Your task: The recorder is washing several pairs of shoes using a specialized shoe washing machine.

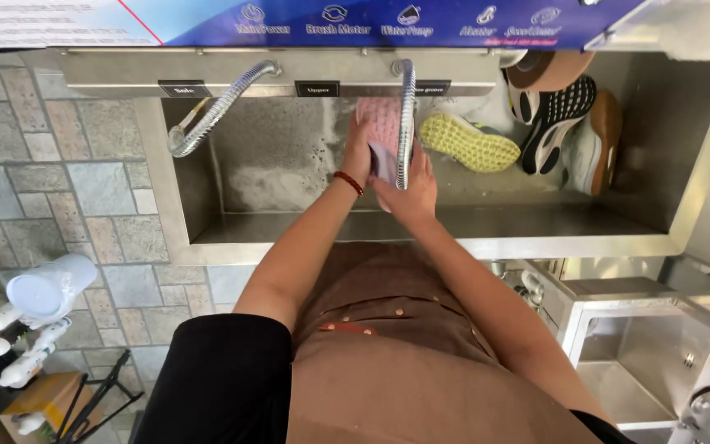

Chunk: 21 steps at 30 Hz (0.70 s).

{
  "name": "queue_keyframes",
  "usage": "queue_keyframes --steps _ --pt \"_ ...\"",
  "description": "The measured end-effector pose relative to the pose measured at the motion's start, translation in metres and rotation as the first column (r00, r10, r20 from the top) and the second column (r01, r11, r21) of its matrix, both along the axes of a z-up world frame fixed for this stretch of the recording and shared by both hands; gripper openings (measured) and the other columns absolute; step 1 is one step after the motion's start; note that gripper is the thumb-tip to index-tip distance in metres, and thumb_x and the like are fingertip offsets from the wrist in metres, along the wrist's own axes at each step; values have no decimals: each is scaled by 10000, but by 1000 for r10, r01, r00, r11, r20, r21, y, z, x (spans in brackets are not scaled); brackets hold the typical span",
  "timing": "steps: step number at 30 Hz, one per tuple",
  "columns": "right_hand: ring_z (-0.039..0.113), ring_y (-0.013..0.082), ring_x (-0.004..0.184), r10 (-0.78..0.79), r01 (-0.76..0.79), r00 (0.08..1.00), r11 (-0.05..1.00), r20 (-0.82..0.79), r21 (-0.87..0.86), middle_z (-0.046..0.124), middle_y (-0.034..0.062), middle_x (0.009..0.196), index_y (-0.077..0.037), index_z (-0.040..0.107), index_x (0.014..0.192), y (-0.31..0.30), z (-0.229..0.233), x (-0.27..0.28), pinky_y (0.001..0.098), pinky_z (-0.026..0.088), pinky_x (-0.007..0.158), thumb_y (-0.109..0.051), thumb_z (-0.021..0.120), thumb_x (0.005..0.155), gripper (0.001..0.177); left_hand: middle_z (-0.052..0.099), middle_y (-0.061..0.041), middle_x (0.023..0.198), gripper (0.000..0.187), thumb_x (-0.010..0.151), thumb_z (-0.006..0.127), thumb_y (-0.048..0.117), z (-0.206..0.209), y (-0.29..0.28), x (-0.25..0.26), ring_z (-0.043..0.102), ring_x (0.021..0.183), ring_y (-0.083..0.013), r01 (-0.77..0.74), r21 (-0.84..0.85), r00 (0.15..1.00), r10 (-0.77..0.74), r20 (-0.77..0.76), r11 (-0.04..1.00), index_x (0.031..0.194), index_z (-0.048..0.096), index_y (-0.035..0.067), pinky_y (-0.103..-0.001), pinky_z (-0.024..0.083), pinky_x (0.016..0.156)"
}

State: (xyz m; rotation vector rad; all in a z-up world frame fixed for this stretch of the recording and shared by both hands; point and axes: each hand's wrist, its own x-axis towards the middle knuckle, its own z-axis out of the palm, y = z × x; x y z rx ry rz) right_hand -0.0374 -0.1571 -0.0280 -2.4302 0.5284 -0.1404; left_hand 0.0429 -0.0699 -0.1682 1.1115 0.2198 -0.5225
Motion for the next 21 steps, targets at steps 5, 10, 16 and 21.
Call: queue_keyframes --steps 5,10,16,21 --pt "664 442 1047 -47 72 995 948 -89 309 636 251 1164 19 502 1302 -8 -12 10 508 541 882 -277 826 797 669 450 -124 1566 659 1067 503 359 3 -5 20 449 1441 -217 88 -257 995 -94 -13 962 1588 302 9 -352 339 1219" --pt "632 476 1052 -58 48 998 947 21 318 614 273 1180 37 486 1322 -3 -10 26 532 521 882 -206 785 874 591 567 -149 1436 510 1103 484 339 -48 -6 34 533 1330 -237 73 -139 996 -79 -36 988 1460 479 -26 -351 403 1154" --pt "641 462 1021 -53 50 999 966 7 255 625 274 1129 41 504 1245 -9 -18 35 526 520 880 -199 808 844 558 631 -119 1317 468 1076 459 348 -60 -14 42 581 1221 -204 23 -44 997 -26 -77 999 1345 574 -18 -327 443 1081" --pt "671 453 988 -69 47 996 947 59 317 674 261 1072 36 557 1217 -19 -10 49 508 543 868 -224 811 892 487 678 -115 1230 516 1036 466 425 -43 -20 56 622 1110 -191 38 165 987 -12 -158 986 1241 646 -14 -310 487 978"
